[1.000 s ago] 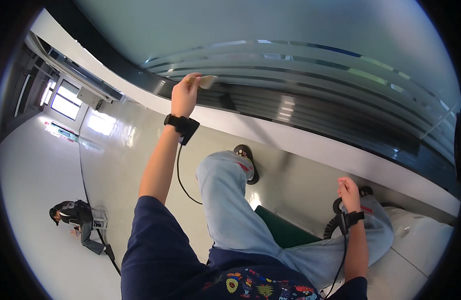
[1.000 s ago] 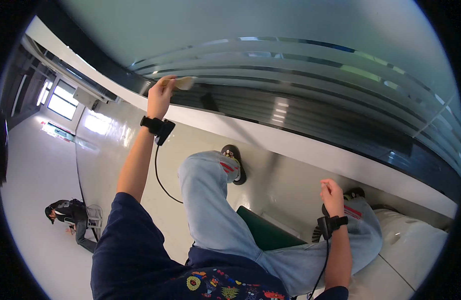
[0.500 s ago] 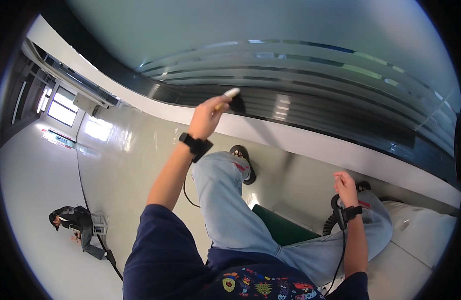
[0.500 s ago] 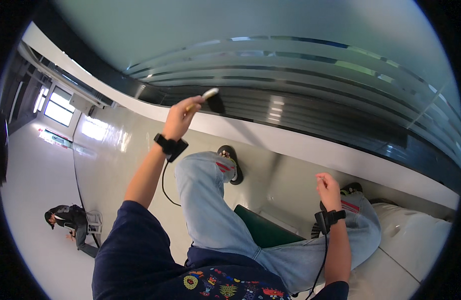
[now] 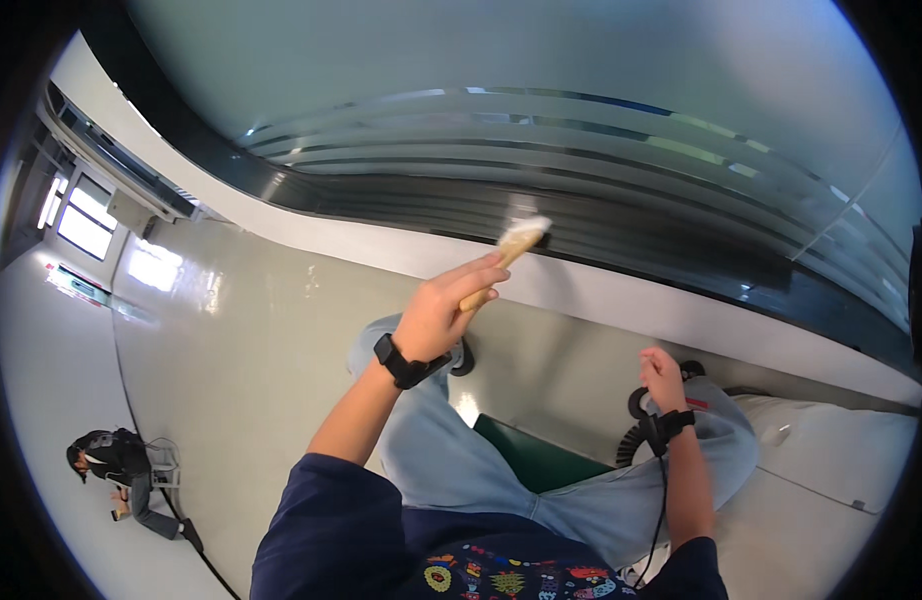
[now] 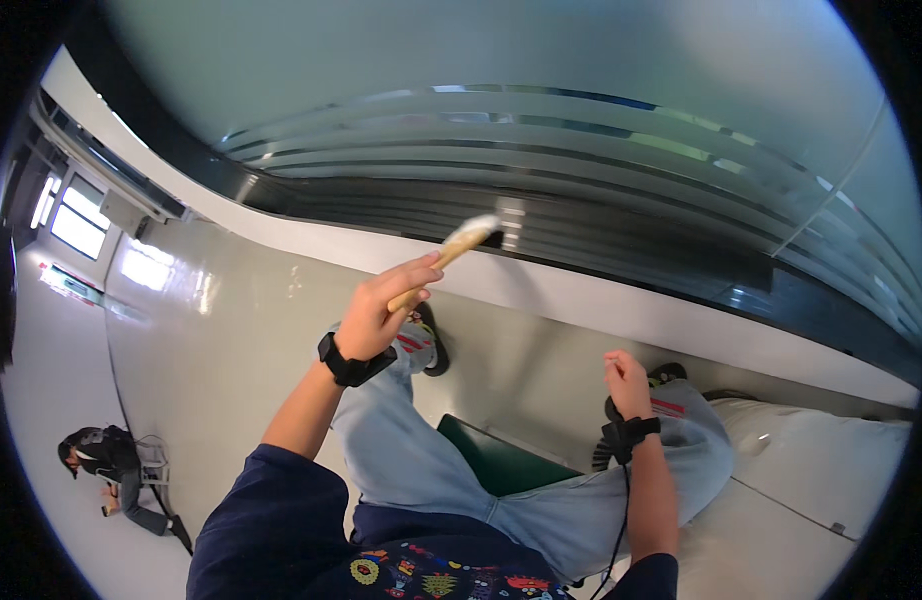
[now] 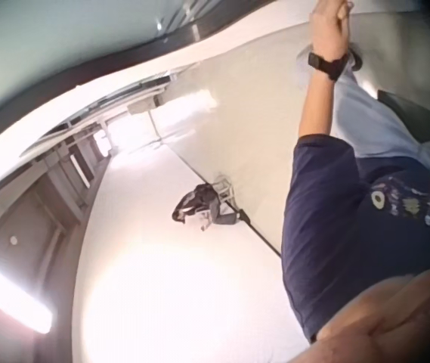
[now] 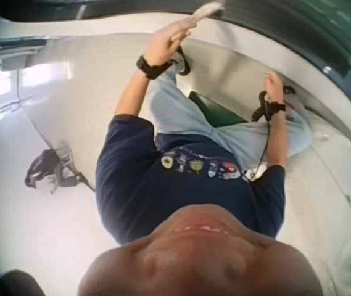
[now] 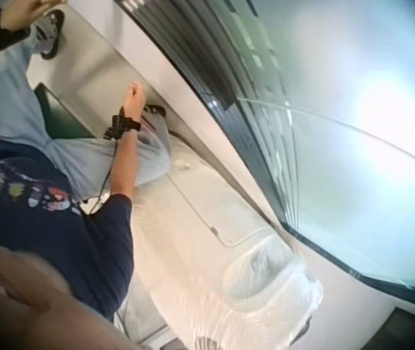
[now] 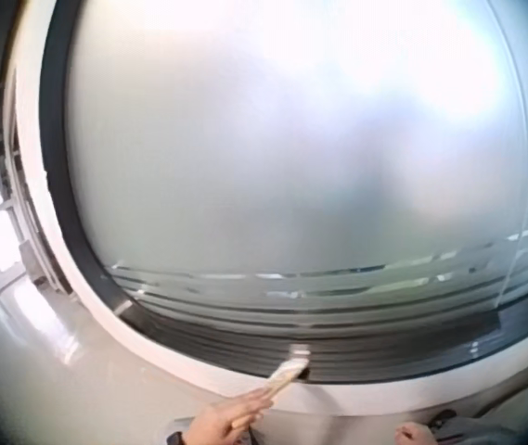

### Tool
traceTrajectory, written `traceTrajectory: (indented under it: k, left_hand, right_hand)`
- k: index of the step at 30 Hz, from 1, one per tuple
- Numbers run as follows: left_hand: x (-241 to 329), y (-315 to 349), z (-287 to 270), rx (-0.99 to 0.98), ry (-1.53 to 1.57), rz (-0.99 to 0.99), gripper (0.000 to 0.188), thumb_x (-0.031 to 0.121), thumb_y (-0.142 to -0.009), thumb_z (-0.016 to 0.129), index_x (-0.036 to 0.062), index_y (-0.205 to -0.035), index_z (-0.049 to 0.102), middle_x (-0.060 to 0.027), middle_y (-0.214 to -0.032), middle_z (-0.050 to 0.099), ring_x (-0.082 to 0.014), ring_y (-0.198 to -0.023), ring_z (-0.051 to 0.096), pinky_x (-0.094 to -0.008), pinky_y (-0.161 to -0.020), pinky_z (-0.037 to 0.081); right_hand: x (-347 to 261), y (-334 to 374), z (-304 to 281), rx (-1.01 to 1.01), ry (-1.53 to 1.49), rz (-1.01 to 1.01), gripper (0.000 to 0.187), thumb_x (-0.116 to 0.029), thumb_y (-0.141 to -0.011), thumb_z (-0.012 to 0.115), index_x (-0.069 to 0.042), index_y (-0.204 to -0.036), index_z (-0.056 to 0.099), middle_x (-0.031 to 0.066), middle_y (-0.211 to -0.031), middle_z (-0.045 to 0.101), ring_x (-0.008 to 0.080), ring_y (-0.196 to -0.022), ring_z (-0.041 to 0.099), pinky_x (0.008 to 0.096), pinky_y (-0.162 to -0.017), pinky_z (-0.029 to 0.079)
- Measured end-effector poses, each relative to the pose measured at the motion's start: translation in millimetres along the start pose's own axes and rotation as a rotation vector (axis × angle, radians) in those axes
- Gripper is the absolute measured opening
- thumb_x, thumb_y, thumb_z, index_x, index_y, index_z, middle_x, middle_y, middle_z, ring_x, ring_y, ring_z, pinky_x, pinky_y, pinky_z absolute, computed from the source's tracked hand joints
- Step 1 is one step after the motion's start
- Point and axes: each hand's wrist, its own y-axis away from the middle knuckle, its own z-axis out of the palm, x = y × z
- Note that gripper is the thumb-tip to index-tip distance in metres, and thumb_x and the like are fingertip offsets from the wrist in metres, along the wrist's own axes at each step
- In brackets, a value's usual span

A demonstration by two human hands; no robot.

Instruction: Painting a wall and the frame of a glass door using a brush.

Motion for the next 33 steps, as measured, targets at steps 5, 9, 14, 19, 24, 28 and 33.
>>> traceTrajectory:
  k: [5,9,14,19,24,28,33]
  left_hand:
    - [-53.0,18.4,-12.8,0.382,-0.409,-0.212,0.03,-0.004,-0.071,0.053,0.0056,-0.1,0.054,-0.0157,-0.107,0.055,-0.032,-0.098,0.053,-0.0382,-0.077,0.046]
    - [-45.6,23.1,13.8,0.262,-0.487,-0.224,0.035,-0.004,-0.07,0.05,0.008,-0.103,0.053,-0.0167,-0.113,0.05,-0.0337,-0.096,0.053,-0.0373,-0.076,0.046]
    - [16.3,24.4,56.8,0.067,-0.178,0.211,0.042,-0.007,-0.06,0.056,0.009,-0.099,0.056,-0.0137,-0.113,0.053,-0.0278,-0.1,0.054,-0.0336,-0.078,0.046]
    - [-24.6,-3.1,18.4,0.423,-0.48,-0.058,0.029,-0.005,-0.067,0.055,0.0049,-0.094,0.056,-0.0163,-0.108,0.054,-0.03,-0.096,0.055,-0.0336,-0.077,0.046]
    - [-45.9,-18.6,42.2,0.287,-0.506,-0.149,0.034,-0.003,-0.071,0.051,0.0083,-0.103,0.053,-0.0185,-0.108,0.053,-0.0316,-0.101,0.051,-0.0372,-0.077,0.046]
    - [12.5,5.7,105.3,0.015,-0.333,0.247,0.036,0.003,-0.071,0.054,0.015,-0.106,0.052,-0.0152,-0.118,0.048,-0.0277,-0.102,0.052,-0.0322,-0.073,0.049]
    - [51.0,25.7,109.1,-0.041,0.041,0.474,0.032,0.005,-0.069,0.055,0.013,-0.099,0.055,-0.0155,-0.116,0.05,-0.0265,-0.098,0.055,-0.0316,-0.07,0.05]
  right_hand:
    - [-4.6,6.8,-9.4,0.035,-0.083,0.009,0.012,-0.011,-0.084,0.047,-0.001,-0.09,0.053,0.0002,-0.059,0.048,0.0068,-0.051,0.045,0.0205,-0.047,0.037]
    - [-2.3,3.7,-2.8,0.078,-0.09,0.031,0.013,-0.012,-0.085,0.048,-0.002,-0.092,0.054,0.0006,-0.059,0.049,0.0067,-0.052,0.046,0.0195,-0.047,0.038]
    - [-1.7,11.5,8.2,0.03,-0.052,0.074,0.013,-0.011,-0.085,0.047,-0.002,-0.092,0.053,0.0006,-0.06,0.049,0.0061,-0.053,0.047,0.0199,-0.048,0.039]
    - [-0.6,11.7,9.8,0.049,-0.088,0.064,0.013,-0.01,-0.085,0.046,-0.002,-0.091,0.054,0.0007,-0.06,0.05,0.0058,-0.052,0.046,0.0189,-0.047,0.039]
    - [1.7,8.7,8.2,0.053,-0.058,0.047,0.013,-0.01,-0.085,0.046,-0.001,-0.091,0.054,0.0005,-0.061,0.051,0.0057,-0.052,0.046,0.0187,-0.047,0.039]
    - [-13.4,17.5,6.4,0.064,-0.098,0.074,0.014,-0.012,-0.086,0.047,-0.002,-0.092,0.054,0.0002,-0.061,0.05,0.0054,-0.053,0.046,0.0185,-0.047,0.038]
    - [-22.0,38.6,6.2,0.187,-0.24,0.0,0.016,-0.012,-0.086,0.047,-0.001,-0.094,0.054,0.0009,-0.065,0.052,0.0059,-0.055,0.048,0.0178,-0.05,0.038]
